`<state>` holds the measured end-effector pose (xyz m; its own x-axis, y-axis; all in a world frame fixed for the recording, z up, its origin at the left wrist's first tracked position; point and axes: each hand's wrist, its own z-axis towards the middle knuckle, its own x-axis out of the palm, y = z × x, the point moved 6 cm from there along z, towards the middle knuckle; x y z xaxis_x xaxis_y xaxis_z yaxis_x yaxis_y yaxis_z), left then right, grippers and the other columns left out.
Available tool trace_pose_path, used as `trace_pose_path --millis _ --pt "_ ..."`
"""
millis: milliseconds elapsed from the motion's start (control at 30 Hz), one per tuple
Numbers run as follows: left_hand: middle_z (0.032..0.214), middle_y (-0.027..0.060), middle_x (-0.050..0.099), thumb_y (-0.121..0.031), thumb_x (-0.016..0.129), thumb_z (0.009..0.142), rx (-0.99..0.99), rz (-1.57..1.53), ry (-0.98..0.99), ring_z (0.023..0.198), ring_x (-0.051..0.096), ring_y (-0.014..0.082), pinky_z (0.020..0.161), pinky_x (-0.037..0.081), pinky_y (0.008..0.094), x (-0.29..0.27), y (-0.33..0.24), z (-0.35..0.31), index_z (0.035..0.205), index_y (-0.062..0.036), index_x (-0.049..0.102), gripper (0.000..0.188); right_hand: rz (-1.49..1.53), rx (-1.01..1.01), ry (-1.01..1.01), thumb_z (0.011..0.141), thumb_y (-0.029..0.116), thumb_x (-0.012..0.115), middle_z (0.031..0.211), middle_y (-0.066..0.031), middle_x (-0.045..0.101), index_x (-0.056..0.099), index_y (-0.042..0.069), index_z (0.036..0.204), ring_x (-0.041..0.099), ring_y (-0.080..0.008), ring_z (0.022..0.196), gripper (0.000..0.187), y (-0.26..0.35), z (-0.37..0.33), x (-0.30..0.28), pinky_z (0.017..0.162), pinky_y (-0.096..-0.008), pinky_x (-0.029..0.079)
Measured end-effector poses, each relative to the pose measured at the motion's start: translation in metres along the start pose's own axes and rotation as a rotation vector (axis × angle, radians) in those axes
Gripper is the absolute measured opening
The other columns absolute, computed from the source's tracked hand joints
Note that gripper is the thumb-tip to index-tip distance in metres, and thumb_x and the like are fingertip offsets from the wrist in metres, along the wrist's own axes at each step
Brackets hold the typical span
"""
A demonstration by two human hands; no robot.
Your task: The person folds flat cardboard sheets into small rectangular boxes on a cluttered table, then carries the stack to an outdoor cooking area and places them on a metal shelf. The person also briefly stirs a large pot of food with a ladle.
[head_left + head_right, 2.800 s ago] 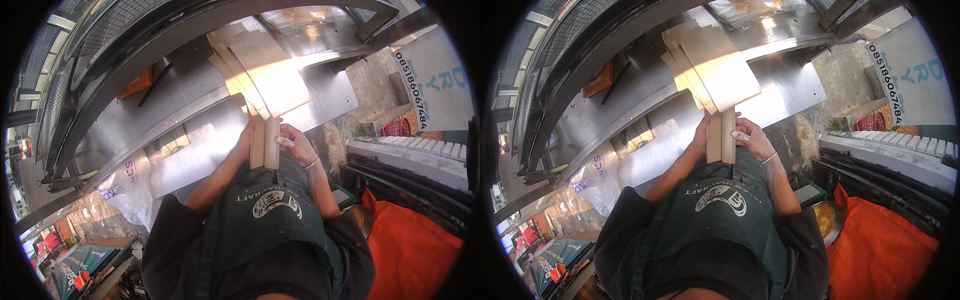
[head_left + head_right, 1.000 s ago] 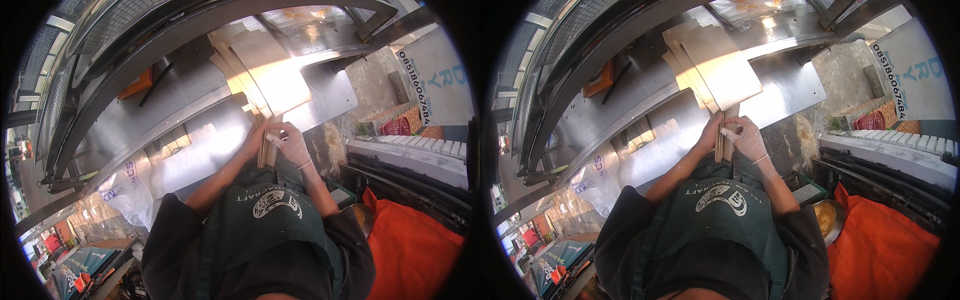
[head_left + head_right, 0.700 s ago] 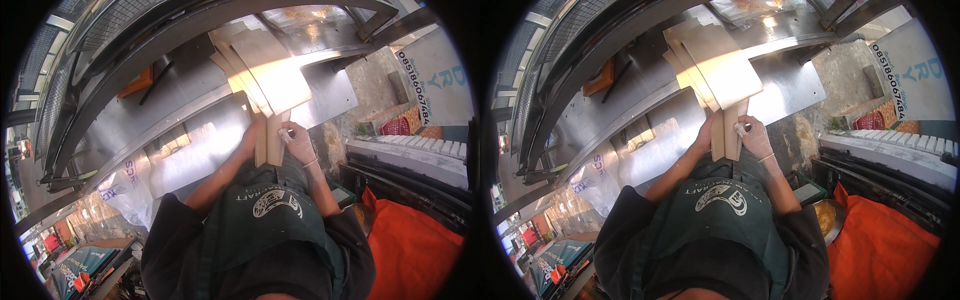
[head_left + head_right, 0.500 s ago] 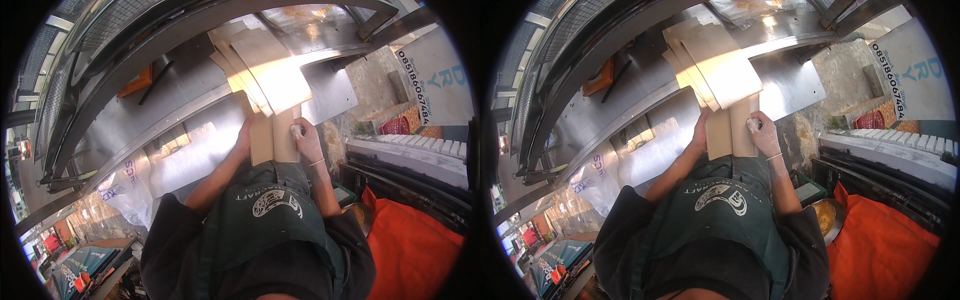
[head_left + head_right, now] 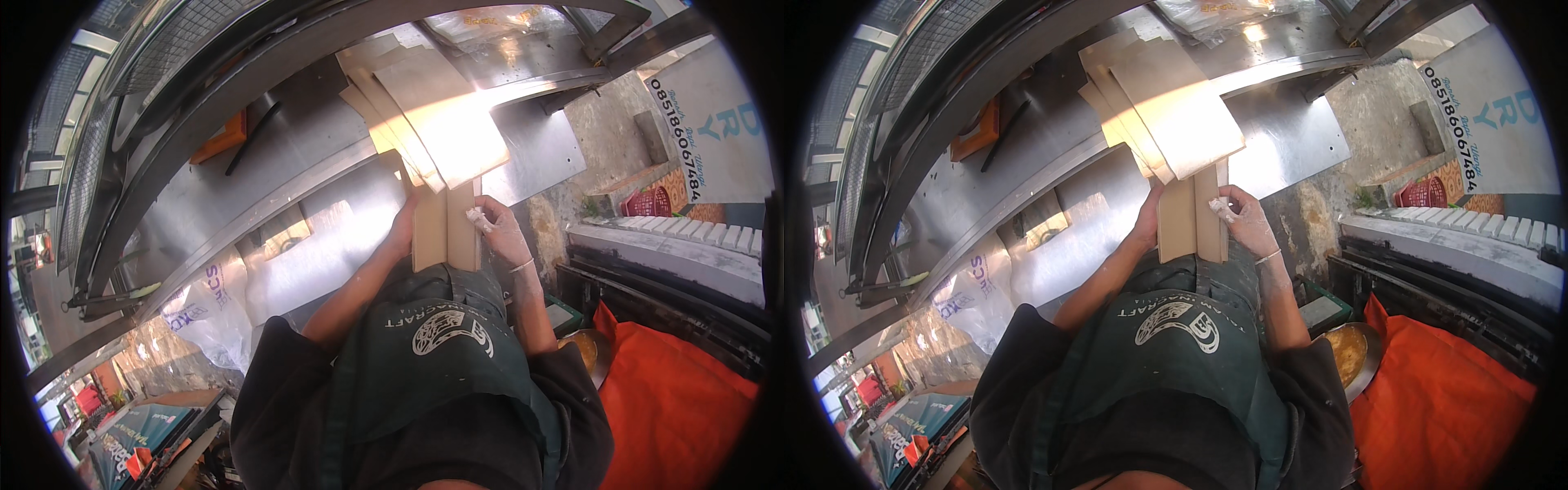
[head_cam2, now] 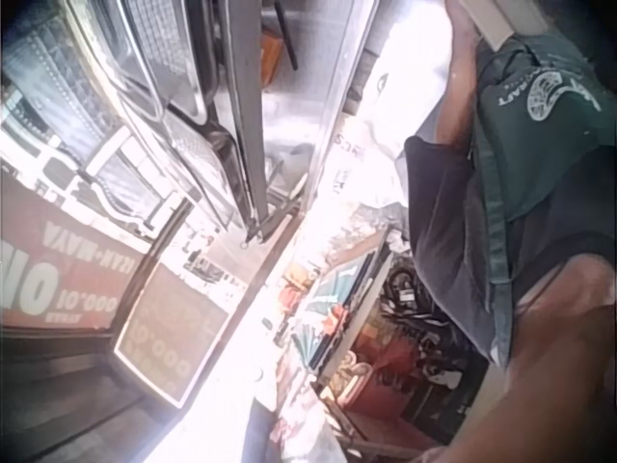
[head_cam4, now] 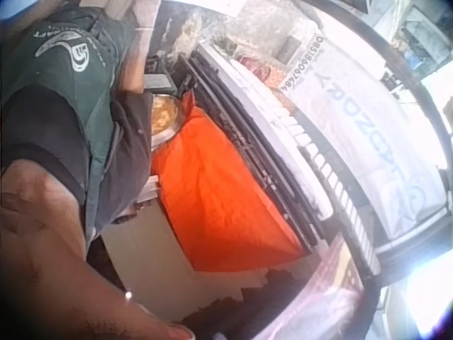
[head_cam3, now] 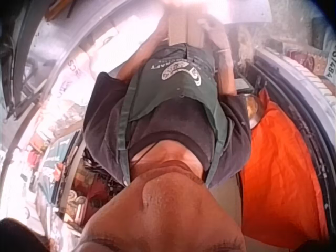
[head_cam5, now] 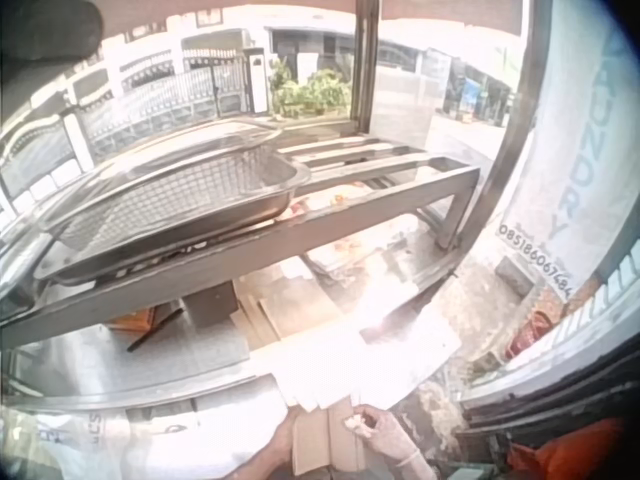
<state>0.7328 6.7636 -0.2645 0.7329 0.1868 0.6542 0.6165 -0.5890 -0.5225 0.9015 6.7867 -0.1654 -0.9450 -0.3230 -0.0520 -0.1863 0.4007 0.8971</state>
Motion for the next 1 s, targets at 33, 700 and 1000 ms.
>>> trace_pose_path --millis 33,700,1000 --pt "0.122 0.0108 0.061 -0.051 0.035 0.102 0.0 0.024 0.003 0.107 0.061 0.0208 0.093 0.05 0.0357 0.004 -0.001 -0.001 0.134 -0.0039 0.05 0.059 -0.004 0.027 0.018 0.095 0.017 0.063 0.096 -0.0002 0.066 0.062 0.002 0.111 0.058 -0.0056 0.088 0.022 0.0 0.0 0.004 0.078 -0.0223 0.046" --pt "0.122 0.008 0.058 -0.039 0.049 0.101 0.053 0.117 0.045 0.105 0.061 0.0169 0.088 0.052 0.0325 0.012 -0.004 -0.002 0.138 -0.0065 0.043 0.05 -0.141 -0.124 -0.004 0.085 0.025 0.075 0.095 -0.0076 0.064 0.063 0.005 0.104 0.059 -0.0171 0.089 0.03 0.013 0.007 0.033 0.083 -0.0313 0.047" --pt "0.121 0.0089 0.056 -0.039 0.05 0.101 0.115 0.181 0.047 0.107 0.059 0.0163 0.088 0.051 0.0309 0.018 -0.007 -0.001 0.138 -0.0043 0.041 0.052 -0.288 -0.257 -0.043 0.084 0.022 0.076 0.098 -0.0065 0.063 0.064 0.004 0.105 0.054 -0.0117 0.086 0.03 0.014 0.01 0.037 0.078 -0.0284 0.046"
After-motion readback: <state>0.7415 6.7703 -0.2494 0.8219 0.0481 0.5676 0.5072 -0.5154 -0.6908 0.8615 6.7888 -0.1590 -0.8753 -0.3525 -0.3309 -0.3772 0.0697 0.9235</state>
